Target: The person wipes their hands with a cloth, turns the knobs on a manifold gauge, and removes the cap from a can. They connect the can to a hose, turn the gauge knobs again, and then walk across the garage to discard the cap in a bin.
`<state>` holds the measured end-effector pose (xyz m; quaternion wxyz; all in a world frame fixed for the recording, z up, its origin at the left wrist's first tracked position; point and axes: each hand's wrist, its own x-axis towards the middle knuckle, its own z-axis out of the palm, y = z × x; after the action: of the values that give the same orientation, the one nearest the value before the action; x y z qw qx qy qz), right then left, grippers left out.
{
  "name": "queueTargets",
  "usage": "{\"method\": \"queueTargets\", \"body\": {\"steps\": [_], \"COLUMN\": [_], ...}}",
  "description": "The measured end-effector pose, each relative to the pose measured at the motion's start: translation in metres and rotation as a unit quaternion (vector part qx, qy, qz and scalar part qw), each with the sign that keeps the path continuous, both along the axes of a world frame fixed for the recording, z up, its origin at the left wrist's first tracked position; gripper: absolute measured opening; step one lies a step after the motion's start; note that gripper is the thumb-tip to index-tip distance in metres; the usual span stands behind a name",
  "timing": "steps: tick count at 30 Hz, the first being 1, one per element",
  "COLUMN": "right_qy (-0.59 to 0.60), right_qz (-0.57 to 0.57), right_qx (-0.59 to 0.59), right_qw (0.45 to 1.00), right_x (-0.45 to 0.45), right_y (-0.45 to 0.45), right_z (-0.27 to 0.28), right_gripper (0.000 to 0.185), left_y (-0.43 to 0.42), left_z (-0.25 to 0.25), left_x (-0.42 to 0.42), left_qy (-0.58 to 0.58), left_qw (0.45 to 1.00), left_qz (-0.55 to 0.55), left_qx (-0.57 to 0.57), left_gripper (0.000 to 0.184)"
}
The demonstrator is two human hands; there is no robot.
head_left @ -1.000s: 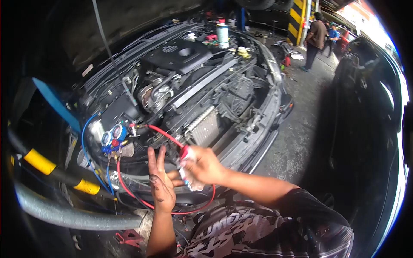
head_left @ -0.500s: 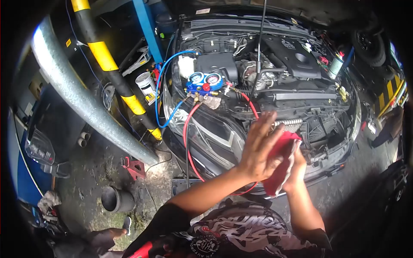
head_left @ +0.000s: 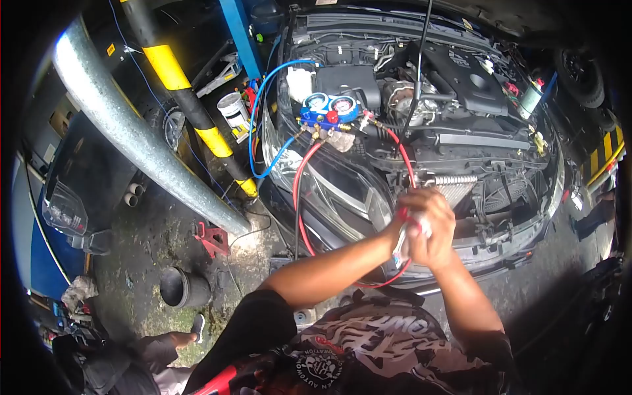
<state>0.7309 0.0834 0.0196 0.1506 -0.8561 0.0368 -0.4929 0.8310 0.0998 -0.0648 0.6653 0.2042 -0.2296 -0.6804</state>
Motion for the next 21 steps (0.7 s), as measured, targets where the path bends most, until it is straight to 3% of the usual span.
{"method": "queueTargets", "body": {"steps": [1, 2, 3, 4, 5, 7, 8, 10, 12, 13, 14, 15, 16, 17, 18, 19, 21], "right_qy": [-0.054, 0.064, -0.089, -0.186, -0.199, -0.157, -0.068, 0.038, 0.071, 0.088, -0.005, 0.088, 0.027, -0.093, -0.146, -0.201, -0.282], "right_qz": [-0.017, -0.155, -0.116, -0.090, -0.068, -0.024, -0.096, -0.115, -0.029, 0.015, 0.002, -0.084, -0.137, -0.042, 0.065, 0.161, 0.085], "right_qx": [0.114, 0.252, 0.457, 0.567, 0.501, 0.369, 0.123, -0.104, -0.026, 0.011, 0.078, 0.346, 0.499, 0.672, 0.733, 0.735, 0.755], "right_qw": [0.992, 0.953, 0.878, 0.797, 0.839, 0.916, 0.985, 0.987, 0.997, 0.996, 0.997, 0.930, 0.855, 0.734, 0.661, 0.627, 0.585], "right_x": [0.004, -0.015, -0.010, -0.012, -0.025, -0.016, -0.009, 0.002, 0.012, 0.016, 0.022, 0.007, 0.005, -0.002, -0.009, -0.010, 0.003], "right_y": [-0.006, -0.034, -0.049, -0.065, -0.081, -0.032, -0.011, -0.002, -0.006, -0.007, -0.013, -0.023, -0.057, -0.071, -0.078, -0.079, -0.038], "right_z": [0.005, -0.003, 0.013, 0.026, 0.017, 0.049, 0.052, 0.047, 0.005, -0.004, -0.008, -0.005, -0.009, 0.012, 0.025, 0.032, 0.050], "right_gripper": [0.030, 0.039, 0.045, 0.047, 0.043, 0.039, 0.038, 0.037, 0.034, 0.032, 0.024, 0.028, 0.037, 0.045, 0.048, 0.048, 0.050], "left_y": [0.017, 0.034, 0.037, 0.040, 0.040, 0.018, 0.012, 0.004, 0.004, 0.005, 0.009, 0.014, 0.020, 0.032, 0.024, 0.020, -0.005], "left_z": [0.031, 0.064, 0.065, 0.070, 0.074, 0.050, 0.040, 0.022, -0.004, 0.000, 0.005, 0.013, 0.022, 0.044, 0.043, 0.047, 0.036], "left_x": [0.006, 0.013, 0.013, 0.020, 0.027, 0.043, 0.045, 0.029, 0.007, 0.007, 0.006, 0.005, 0.000, -0.010, -0.007, 0.000, 0.018], "left_qy": [-0.169, -0.334, -0.241, -0.220, -0.198, -0.061, -0.002, 0.059, 0.065, 0.011, -0.122, -0.283, -0.416, -0.512, -0.467, -0.459, -0.483], "left_qw": [0.985, 0.942, 0.969, 0.975, 0.980, 0.997, 0.998, 0.997, 0.991, 0.989, 0.977, 0.936, 0.874, 0.801, 0.820, 0.821, 0.752], "left_qz": [0.016, 0.030, 0.020, 0.021, 0.026, 0.036, 0.033, 0.038, 0.086, 0.105, 0.139, 0.182, 0.227, 0.292, 0.295, 0.311, 0.425], "left_qx": [-0.002, 0.000, -0.057, -0.034, -0.013, 0.026, 0.054, 0.040, -0.085, -0.106, -0.108, -0.107, -0.105, -0.105, -0.152, -0.135, -0.142], "left_gripper": [0.034, 0.040, 0.063, 0.066, 0.070, 0.075, 0.069, 0.056, 0.049, 0.051, 0.055, 0.060, 0.065, 0.072, 0.080, 0.079, 0.079]}}
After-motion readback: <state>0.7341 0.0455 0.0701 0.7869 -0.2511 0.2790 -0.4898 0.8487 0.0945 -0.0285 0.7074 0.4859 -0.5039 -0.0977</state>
